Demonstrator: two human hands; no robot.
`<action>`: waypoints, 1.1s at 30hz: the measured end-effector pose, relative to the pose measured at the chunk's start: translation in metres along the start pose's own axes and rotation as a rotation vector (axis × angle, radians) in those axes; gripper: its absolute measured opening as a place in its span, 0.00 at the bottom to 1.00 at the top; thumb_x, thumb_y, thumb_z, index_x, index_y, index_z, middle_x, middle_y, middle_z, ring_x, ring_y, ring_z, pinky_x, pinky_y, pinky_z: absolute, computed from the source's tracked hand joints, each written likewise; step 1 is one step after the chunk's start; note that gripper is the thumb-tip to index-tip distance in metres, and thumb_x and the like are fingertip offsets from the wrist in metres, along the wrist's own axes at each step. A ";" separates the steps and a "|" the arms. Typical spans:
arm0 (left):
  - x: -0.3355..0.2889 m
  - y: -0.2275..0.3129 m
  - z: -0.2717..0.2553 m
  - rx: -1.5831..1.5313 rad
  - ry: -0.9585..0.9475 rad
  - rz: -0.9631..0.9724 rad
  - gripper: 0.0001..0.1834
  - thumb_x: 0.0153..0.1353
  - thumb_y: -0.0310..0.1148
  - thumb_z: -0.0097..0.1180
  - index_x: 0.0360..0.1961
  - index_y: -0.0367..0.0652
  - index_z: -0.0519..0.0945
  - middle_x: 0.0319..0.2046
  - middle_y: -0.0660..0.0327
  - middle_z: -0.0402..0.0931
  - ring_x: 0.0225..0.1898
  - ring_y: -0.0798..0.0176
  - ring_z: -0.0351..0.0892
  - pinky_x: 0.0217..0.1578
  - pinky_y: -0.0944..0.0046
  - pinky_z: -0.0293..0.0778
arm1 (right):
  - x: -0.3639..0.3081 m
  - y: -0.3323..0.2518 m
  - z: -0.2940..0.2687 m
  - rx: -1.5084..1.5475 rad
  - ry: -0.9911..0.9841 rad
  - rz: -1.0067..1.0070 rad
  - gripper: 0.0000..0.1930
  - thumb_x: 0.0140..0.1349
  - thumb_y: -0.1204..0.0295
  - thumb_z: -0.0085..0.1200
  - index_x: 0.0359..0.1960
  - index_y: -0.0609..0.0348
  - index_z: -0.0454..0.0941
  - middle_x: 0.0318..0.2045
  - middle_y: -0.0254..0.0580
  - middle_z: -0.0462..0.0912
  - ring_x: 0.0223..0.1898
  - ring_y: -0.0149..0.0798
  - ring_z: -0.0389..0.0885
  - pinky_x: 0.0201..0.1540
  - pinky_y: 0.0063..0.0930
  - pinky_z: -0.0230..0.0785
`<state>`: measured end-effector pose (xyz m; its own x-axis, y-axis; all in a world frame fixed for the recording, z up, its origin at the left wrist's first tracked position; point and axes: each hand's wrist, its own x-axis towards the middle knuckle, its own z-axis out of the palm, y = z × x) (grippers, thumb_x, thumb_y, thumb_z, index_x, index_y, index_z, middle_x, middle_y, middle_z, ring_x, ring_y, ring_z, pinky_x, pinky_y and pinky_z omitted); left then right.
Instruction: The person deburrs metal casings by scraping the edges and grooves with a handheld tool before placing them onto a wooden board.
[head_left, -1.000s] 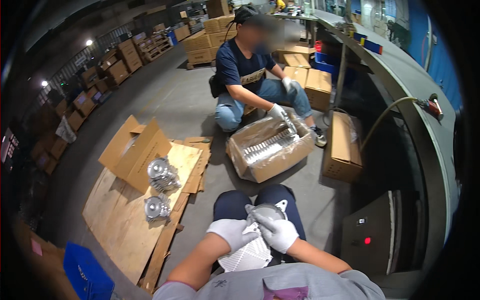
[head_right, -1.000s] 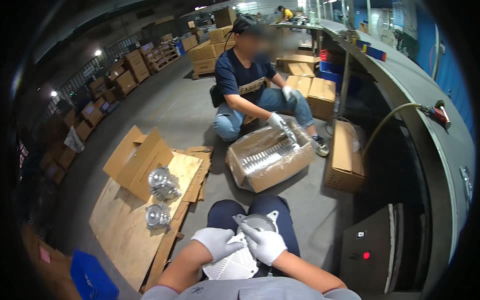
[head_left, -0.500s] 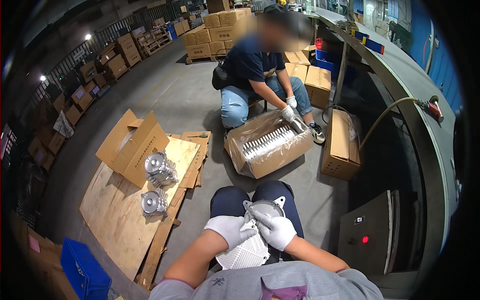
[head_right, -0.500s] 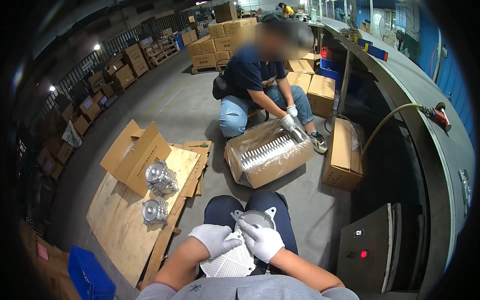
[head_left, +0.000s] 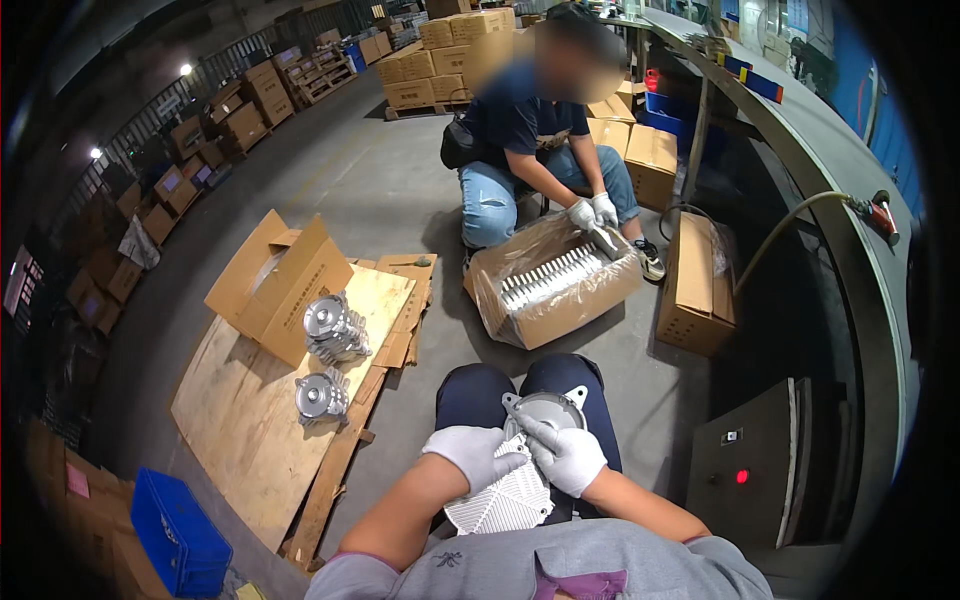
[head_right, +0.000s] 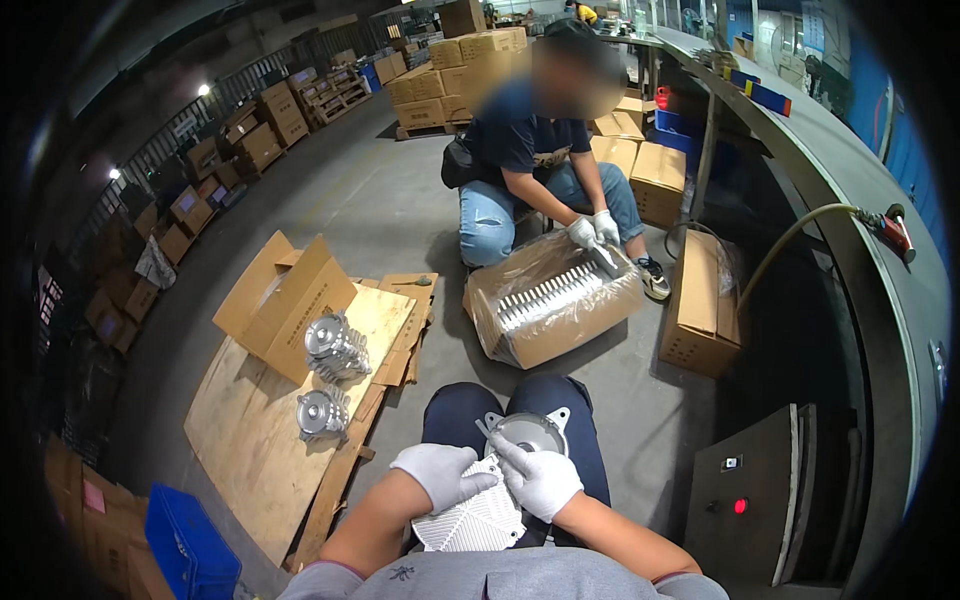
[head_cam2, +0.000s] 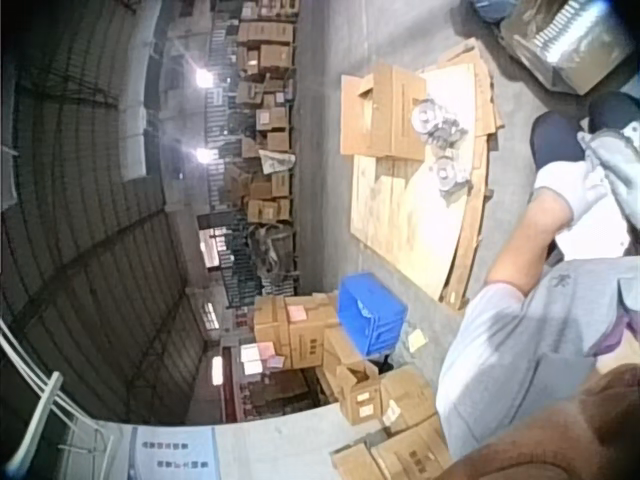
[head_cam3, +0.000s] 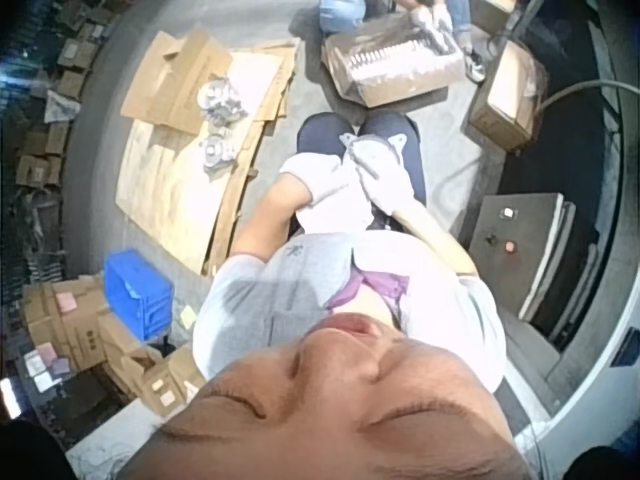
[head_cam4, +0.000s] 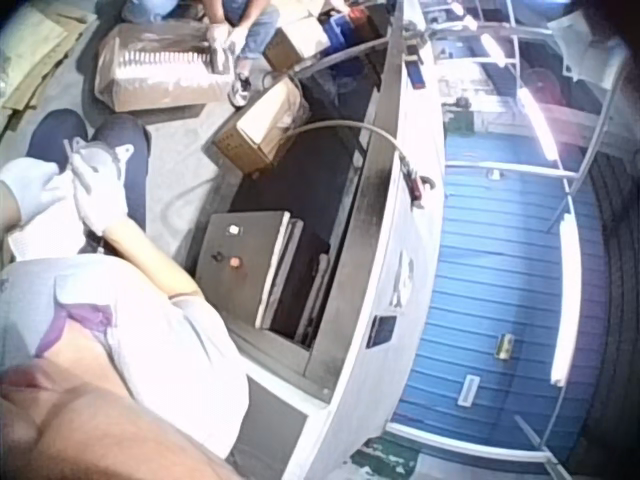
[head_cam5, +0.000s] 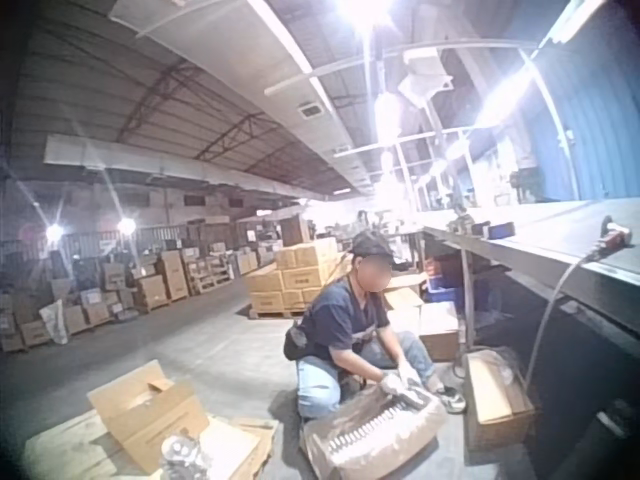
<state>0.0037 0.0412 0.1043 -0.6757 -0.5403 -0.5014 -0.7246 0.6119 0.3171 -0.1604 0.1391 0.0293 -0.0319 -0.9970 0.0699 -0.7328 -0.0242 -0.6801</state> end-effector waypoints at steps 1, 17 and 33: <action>0.000 0.000 -0.001 -0.002 -0.006 0.002 0.32 0.62 0.63 0.44 0.34 0.39 0.79 0.33 0.46 0.81 0.39 0.43 0.80 0.42 0.49 0.74 | -0.001 0.005 0.003 0.008 0.048 -0.031 0.22 0.64 0.65 0.49 0.61 0.40 0.71 0.27 0.50 0.82 0.25 0.52 0.81 0.30 0.42 0.75; -0.003 0.002 0.003 0.042 0.019 0.018 0.31 0.63 0.61 0.45 0.37 0.40 0.80 0.34 0.47 0.82 0.39 0.45 0.82 0.42 0.49 0.75 | -0.006 0.006 0.008 0.036 0.055 -0.005 0.20 0.64 0.65 0.49 0.59 0.39 0.73 0.28 0.49 0.83 0.27 0.53 0.82 0.32 0.42 0.76; -0.005 0.011 -0.003 0.050 0.085 -0.003 0.30 0.62 0.61 0.47 0.35 0.39 0.78 0.32 0.48 0.80 0.37 0.43 0.80 0.39 0.49 0.74 | -0.019 -0.019 -0.041 -0.096 -0.174 -0.077 0.28 0.56 0.76 0.53 0.61 0.39 0.72 0.18 0.48 0.76 0.20 0.50 0.78 0.25 0.40 0.71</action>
<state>-0.0011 0.0488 0.1131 -0.6845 -0.5878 -0.4313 -0.7202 0.6372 0.2745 -0.1739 0.1618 0.0703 0.1385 -0.9903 -0.0132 -0.7899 -0.1024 -0.6046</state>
